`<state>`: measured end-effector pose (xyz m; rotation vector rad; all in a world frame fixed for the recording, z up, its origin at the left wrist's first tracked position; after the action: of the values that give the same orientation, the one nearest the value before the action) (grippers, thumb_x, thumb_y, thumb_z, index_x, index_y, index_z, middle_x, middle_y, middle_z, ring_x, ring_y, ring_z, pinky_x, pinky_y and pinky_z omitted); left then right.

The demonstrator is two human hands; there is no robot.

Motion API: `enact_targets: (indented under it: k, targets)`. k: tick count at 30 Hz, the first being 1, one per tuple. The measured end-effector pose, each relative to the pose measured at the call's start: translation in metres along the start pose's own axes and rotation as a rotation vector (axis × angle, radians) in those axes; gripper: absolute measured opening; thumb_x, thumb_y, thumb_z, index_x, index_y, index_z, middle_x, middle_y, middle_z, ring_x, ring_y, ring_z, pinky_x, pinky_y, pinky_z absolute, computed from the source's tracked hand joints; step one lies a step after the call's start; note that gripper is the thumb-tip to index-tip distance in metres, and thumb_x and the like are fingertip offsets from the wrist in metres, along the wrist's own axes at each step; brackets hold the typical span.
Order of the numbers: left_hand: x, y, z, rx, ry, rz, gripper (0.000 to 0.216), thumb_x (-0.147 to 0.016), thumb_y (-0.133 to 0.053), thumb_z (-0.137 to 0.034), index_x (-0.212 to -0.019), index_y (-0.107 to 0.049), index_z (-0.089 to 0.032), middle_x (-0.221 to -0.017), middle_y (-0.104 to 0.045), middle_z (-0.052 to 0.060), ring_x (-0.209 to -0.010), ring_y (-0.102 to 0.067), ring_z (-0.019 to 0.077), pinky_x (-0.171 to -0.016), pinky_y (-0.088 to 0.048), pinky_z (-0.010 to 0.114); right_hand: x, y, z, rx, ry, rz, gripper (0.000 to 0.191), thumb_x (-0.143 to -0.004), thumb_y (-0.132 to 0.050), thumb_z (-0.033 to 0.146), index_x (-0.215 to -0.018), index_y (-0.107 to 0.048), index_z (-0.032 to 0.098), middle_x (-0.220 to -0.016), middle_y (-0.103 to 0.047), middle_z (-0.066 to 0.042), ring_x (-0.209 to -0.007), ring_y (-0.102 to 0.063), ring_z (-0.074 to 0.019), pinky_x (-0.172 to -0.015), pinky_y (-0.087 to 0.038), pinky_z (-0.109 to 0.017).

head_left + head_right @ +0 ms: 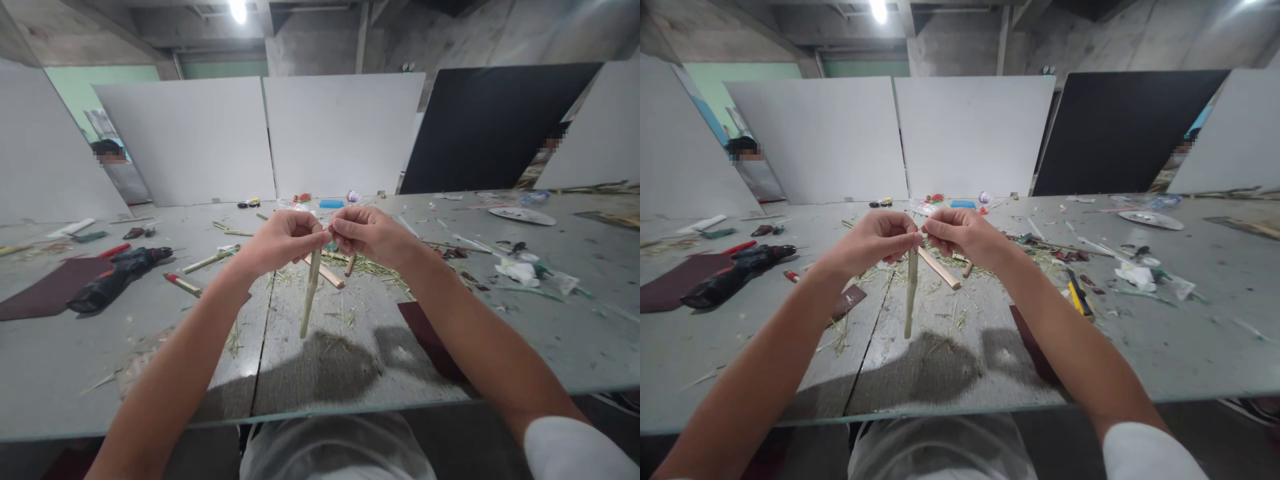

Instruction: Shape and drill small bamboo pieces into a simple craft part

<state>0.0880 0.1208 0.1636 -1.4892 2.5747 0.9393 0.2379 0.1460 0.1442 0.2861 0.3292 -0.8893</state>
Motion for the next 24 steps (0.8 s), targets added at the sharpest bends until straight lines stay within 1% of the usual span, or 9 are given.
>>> enact_targets:
  k: [4, 7, 9, 10, 12, 14, 16, 19, 24]
  targets:
    - [0.000, 0.001, -0.001, 0.017, -0.055, 0.018, 0.024, -0.088, -0.061, -0.035, -0.075, -0.056, -0.016, -0.048, -0.045, -0.005, -0.043, -0.035, 0.0046, -0.041, -0.024, 0.020, 0.002, -0.001, 0.003, -0.033, -0.005, -0.008, 0.024, -0.084, -0.071, 0.040, -0.082, -0.064, 0.016, -0.066, -0.058, 0.002, -0.054, -0.048, -0.0069, -0.049, -0.037, -0.021]
    - [0.001, 0.003, -0.005, 0.003, -0.085, 0.006, 0.019, -0.090, -0.059, -0.033, -0.081, -0.058, -0.017, -0.048, -0.045, -0.005, -0.042, -0.034, 0.0053, -0.042, -0.025, 0.021, 0.002, 0.001, 0.006, -0.040, 0.049, -0.071, 0.022, -0.086, -0.068, 0.039, -0.084, -0.064, 0.018, -0.066, -0.057, 0.002, -0.053, -0.047, -0.0071, -0.049, -0.038, -0.022]
    - [0.001, 0.002, -0.006, -0.006, -0.089, 0.005, 0.018, -0.091, -0.057, -0.033, -0.082, -0.059, -0.017, -0.048, -0.044, -0.005, -0.042, -0.034, 0.0056, -0.042, -0.025, 0.021, 0.001, 0.003, 0.007, 0.010, 0.087, -0.108, 0.018, -0.087, -0.067, 0.037, -0.089, -0.065, 0.019, -0.069, -0.058, 0.002, -0.055, -0.048, -0.0076, -0.051, -0.039, -0.023]
    - [0.002, 0.002, -0.006, -0.008, -0.087, 0.006, 0.018, -0.091, -0.057, -0.032, -0.082, -0.058, -0.017, -0.048, -0.044, -0.005, -0.042, -0.034, 0.0056, -0.042, -0.024, 0.021, 0.001, 0.002, 0.007, 0.058, 0.091, -0.106, 0.018, -0.086, -0.068, 0.036, -0.093, -0.065, 0.019, -0.071, -0.059, 0.002, -0.056, -0.049, -0.0079, -0.052, -0.039, -0.023]
    - [0.002, 0.001, -0.006, 0.000, -0.079, 0.005, 0.018, -0.091, -0.056, -0.033, -0.081, -0.058, -0.017, -0.048, -0.043, -0.004, -0.042, -0.033, 0.0056, -0.041, -0.023, 0.022, 0.001, -0.003, 0.005, 0.148, 0.070, -0.054, 0.022, -0.085, -0.070, 0.035, -0.099, -0.066, 0.019, -0.078, -0.063, 0.000, -0.061, -0.051, -0.0088, -0.055, -0.040, -0.024]
    - [0.001, 0.000, -0.005, 0.019, -0.068, 0.003, 0.018, -0.091, -0.056, -0.033, -0.082, -0.057, -0.017, -0.047, -0.042, -0.005, -0.041, -0.032, 0.0057, -0.040, -0.022, 0.022, -0.001, -0.009, 0.001, 0.170, 0.043, 0.007, 0.027, -0.082, -0.072, 0.036, -0.102, -0.065, 0.019, -0.082, -0.064, -0.001, -0.064, -0.050, -0.0093, -0.056, -0.040, -0.024]
    - [0.001, -0.001, -0.004, 0.037, -0.066, 0.007, 0.018, -0.091, -0.055, -0.034, -0.085, -0.057, -0.017, -0.046, -0.041, -0.005, -0.040, -0.032, 0.0059, -0.040, -0.021, 0.022, -0.002, -0.012, -0.003, 0.140, 0.046, 0.018, 0.028, -0.080, -0.074, 0.038, -0.097, -0.066, 0.018, -0.076, -0.061, 0.001, -0.062, -0.047, -0.0088, -0.053, -0.037, -0.024]
    - [0.001, -0.002, -0.005, 0.053, -0.087, 0.012, 0.016, -0.092, -0.054, -0.033, -0.087, -0.055, -0.018, -0.044, -0.041, -0.006, -0.040, -0.032, 0.0061, -0.040, -0.022, 0.022, -0.005, -0.011, -0.008, 0.079, 0.076, -0.027, 0.025, -0.078, -0.076, 0.040, -0.086, -0.066, 0.018, -0.066, -0.054, 0.003, -0.056, -0.042, -0.0077, -0.050, -0.033, -0.023]
    - [0.001, 0.002, -0.008, 0.061, -0.089, -0.032, 0.016, -0.092, -0.054, -0.031, -0.085, -0.054, -0.017, -0.045, -0.042, -0.005, -0.040, -0.034, 0.0061, -0.041, -0.023, 0.022, -0.006, -0.009, -0.010, -0.071, 0.069, -0.070, 0.024, -0.077, -0.075, 0.038, -0.082, -0.061, 0.020, -0.066, -0.052, 0.005, -0.055, -0.045, -0.0074, -0.050, -0.035, -0.023]
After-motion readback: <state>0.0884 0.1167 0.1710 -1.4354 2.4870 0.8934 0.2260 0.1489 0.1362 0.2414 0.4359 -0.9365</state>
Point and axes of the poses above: each hand's wrist, its own x-axis away from the middle knuckle, its own y-axis out of the back of the hand, z = x × y, the point moved 5 cm from there along -x, towards the middle knuckle
